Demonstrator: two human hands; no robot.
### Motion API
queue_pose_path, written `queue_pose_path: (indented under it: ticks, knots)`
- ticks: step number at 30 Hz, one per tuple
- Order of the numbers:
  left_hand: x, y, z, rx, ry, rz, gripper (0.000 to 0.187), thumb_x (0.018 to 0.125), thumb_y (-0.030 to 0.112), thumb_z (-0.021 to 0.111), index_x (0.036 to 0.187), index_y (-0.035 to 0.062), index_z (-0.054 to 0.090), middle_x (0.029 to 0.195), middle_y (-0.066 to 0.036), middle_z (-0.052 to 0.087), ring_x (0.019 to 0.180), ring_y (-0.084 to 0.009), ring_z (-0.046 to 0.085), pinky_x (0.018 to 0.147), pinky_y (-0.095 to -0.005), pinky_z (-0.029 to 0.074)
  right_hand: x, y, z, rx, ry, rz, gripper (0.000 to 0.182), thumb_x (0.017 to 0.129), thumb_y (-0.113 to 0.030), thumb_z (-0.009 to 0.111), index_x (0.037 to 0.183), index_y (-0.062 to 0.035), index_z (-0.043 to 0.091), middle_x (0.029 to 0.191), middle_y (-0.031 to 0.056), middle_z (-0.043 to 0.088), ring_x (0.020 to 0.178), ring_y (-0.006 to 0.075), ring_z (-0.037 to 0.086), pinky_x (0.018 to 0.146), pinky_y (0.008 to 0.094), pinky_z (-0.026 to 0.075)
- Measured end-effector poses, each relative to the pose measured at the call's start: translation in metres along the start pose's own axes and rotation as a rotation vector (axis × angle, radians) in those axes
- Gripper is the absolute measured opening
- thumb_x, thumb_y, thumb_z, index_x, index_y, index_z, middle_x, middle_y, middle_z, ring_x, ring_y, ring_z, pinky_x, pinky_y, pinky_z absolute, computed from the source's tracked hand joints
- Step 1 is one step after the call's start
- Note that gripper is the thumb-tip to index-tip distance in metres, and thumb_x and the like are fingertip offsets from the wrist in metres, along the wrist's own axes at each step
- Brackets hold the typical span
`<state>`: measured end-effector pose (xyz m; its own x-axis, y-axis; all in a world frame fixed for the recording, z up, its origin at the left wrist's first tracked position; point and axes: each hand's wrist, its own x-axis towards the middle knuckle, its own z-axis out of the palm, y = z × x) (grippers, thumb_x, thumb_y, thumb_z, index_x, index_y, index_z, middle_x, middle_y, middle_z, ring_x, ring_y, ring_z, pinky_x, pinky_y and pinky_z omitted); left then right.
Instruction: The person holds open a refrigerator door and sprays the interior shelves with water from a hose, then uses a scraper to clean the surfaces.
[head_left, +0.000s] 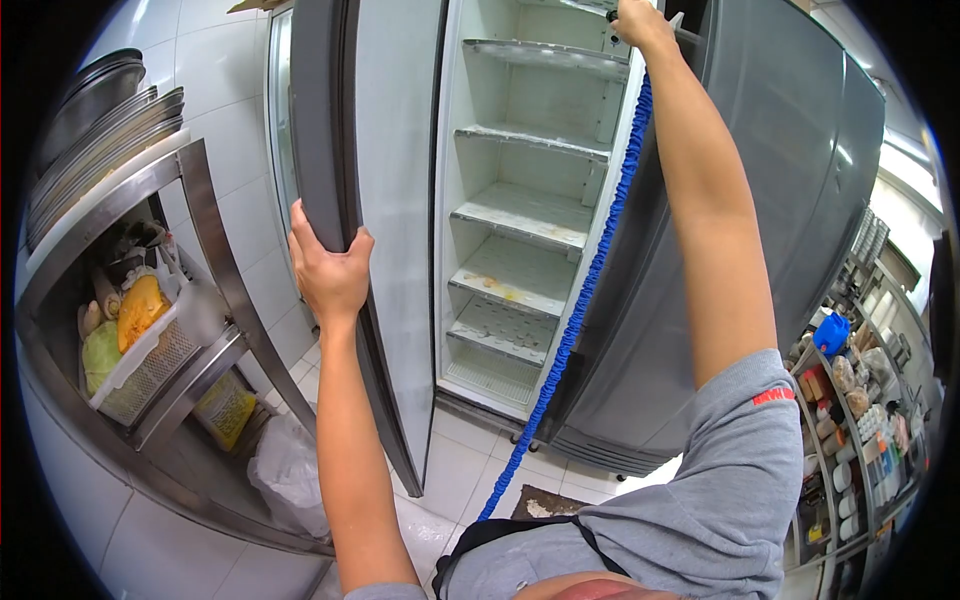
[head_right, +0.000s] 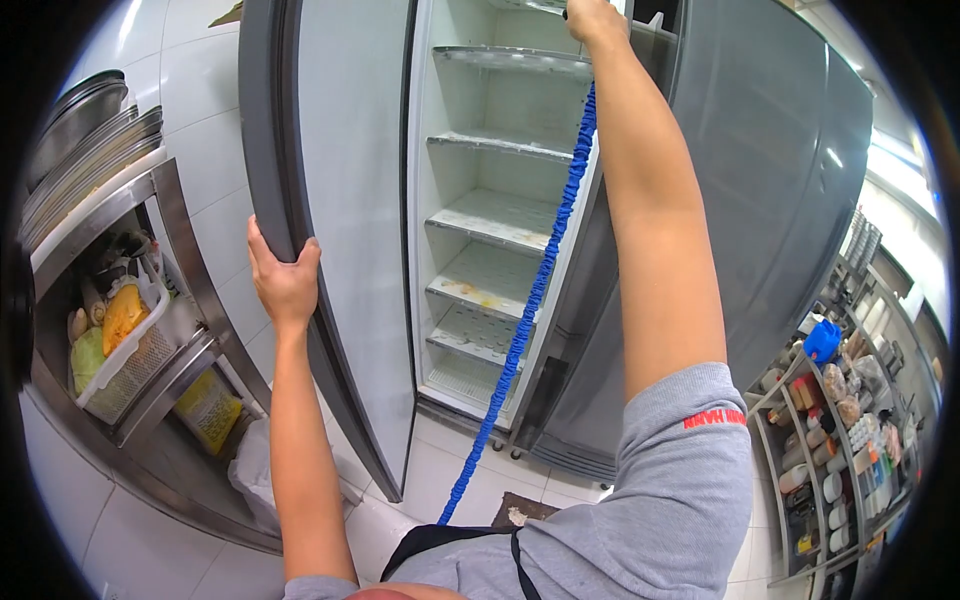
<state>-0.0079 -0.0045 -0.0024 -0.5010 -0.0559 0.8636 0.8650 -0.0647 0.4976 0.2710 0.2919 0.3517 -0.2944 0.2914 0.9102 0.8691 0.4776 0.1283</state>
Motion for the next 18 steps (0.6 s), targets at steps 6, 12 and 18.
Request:
queue_pose_path:
  ticks: [6, 12, 18]
  knots:
    - [0.0, 0.001, -0.002, -0.015, -0.027, -0.018, 0.085, 0.074, 0.021, 0.077, 0.147, -0.0002, 0.04, 0.117, -0.023, 0.06, 0.103, -0.0413, 0.064, 0.088, -0.0479, 0.053, -0.012, -0.009, -0.036, -0.203, -0.121, 0.067, 0.026, 0.078, -0.008, 0.077, 0.104, -0.0097, 0.079, 0.107, 0.0189, 0.075, 0.105, 0.0347, 0.071, 0.094, 0.0478, 0.054]
    - [0.001, -0.003, 0.0, -0.024, -0.016, 0.016, 0.084, 0.075, 0.021, 0.077, 0.147, -0.0013, 0.04, 0.121, -0.025, 0.06, 0.107, -0.0417, 0.064, 0.091, -0.0476, 0.053, -0.008, -0.009, -0.041, -0.155, -0.151, 0.01, 0.02, 0.083, -0.018, 0.076, 0.101, -0.0104, 0.08, 0.11, 0.019, 0.074, 0.103, 0.0353, 0.071, 0.092, 0.0468, 0.055]
    - [-0.001, 0.006, -0.006, -0.028, -0.09, -0.088, 0.083, 0.081, 0.021, 0.077, 0.15, -0.0016, 0.036, 0.137, -0.027, 0.056, 0.122, -0.0406, 0.06, 0.103, -0.0444, 0.048, -0.002, -0.012, -0.036, -0.134, -0.071, -0.035, 0.022, 0.086, -0.019, 0.071, 0.101, -0.0056, 0.078, 0.109, 0.021, 0.073, 0.101, 0.0362, 0.072, 0.087, 0.0458, 0.057]
